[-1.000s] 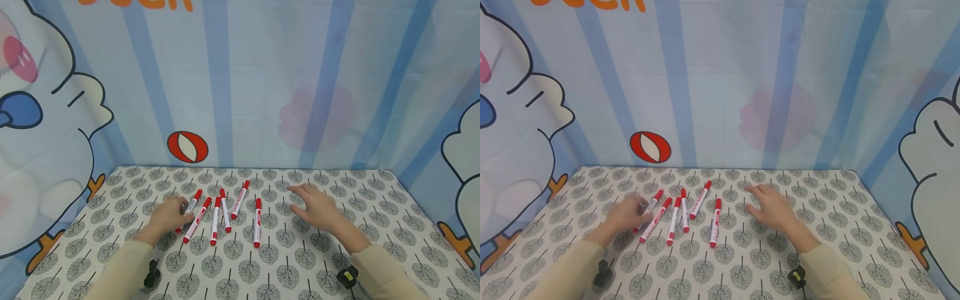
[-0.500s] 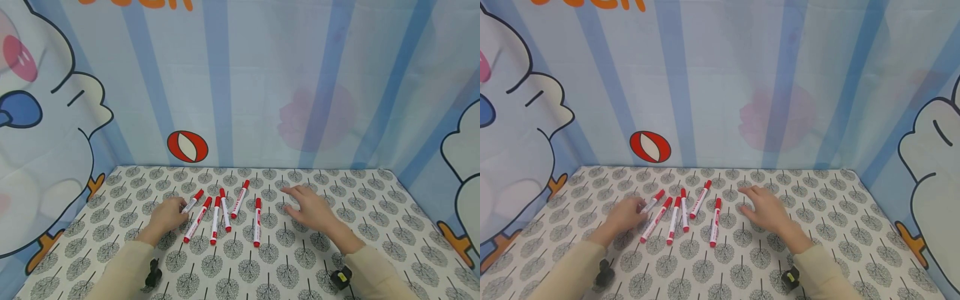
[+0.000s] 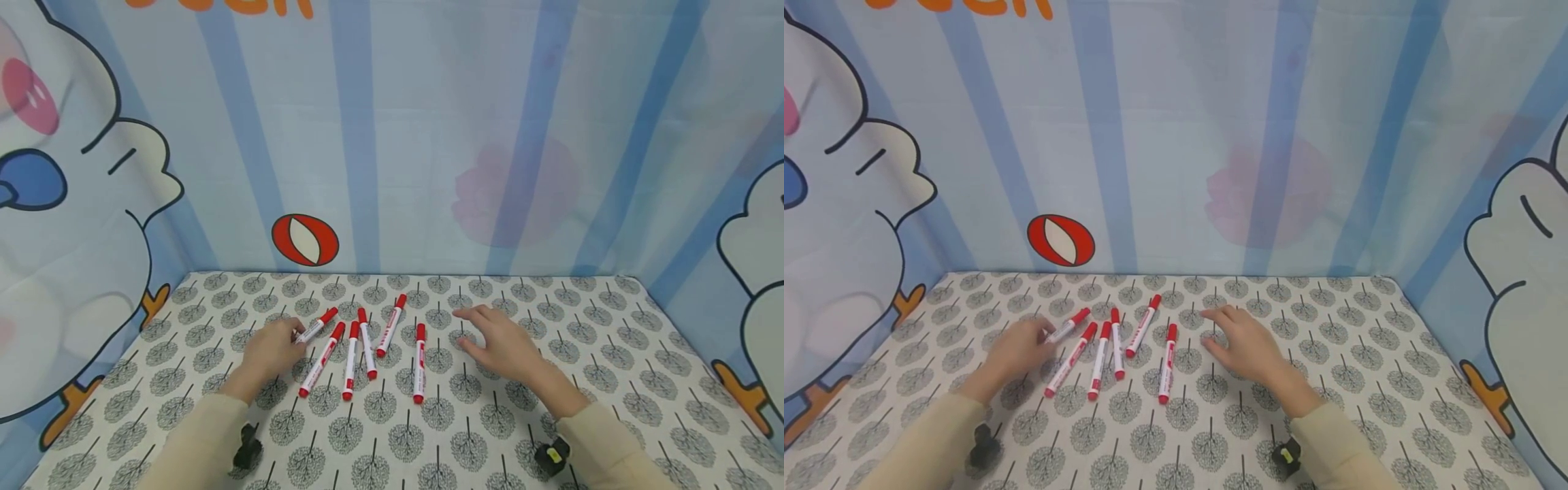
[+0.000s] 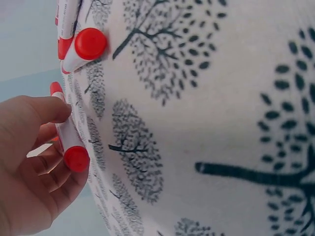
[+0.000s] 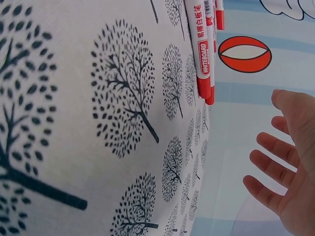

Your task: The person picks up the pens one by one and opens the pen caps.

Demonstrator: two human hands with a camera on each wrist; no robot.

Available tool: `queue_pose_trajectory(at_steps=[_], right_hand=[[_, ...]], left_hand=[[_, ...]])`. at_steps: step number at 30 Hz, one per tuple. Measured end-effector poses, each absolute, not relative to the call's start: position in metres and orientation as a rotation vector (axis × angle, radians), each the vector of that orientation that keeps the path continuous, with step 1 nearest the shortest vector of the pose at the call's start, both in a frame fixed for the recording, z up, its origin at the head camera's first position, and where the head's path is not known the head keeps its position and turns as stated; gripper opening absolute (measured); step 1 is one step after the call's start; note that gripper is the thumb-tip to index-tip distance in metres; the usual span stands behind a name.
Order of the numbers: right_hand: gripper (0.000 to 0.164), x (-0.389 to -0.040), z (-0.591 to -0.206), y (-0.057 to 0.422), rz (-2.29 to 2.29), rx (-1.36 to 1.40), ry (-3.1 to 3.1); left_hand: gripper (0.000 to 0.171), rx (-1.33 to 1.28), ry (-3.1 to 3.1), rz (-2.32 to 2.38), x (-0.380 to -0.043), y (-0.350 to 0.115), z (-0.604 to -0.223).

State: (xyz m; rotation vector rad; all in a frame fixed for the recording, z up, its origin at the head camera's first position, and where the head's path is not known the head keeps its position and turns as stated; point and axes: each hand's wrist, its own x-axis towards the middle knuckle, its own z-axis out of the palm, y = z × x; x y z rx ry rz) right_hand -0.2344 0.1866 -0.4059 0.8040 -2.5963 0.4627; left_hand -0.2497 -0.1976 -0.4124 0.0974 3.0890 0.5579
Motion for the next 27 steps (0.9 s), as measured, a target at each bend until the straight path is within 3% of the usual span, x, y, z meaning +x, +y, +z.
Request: queue_pose_trajectory(at_steps=[12, 27], right_hand=[[0.042, -0.232, -0.405, 0.183, 0.515, 0.809, -2.557], [0.040, -0.233, -0.406, 0.176, 0.540, 0.843, -2.510]], left_hand=[[0.028, 0.179, 3.126, 0.462, -0.249, -0.186, -0.399], [0.022, 0.465, 3.152, 0.501, -0.244, -0.147, -0.396]])
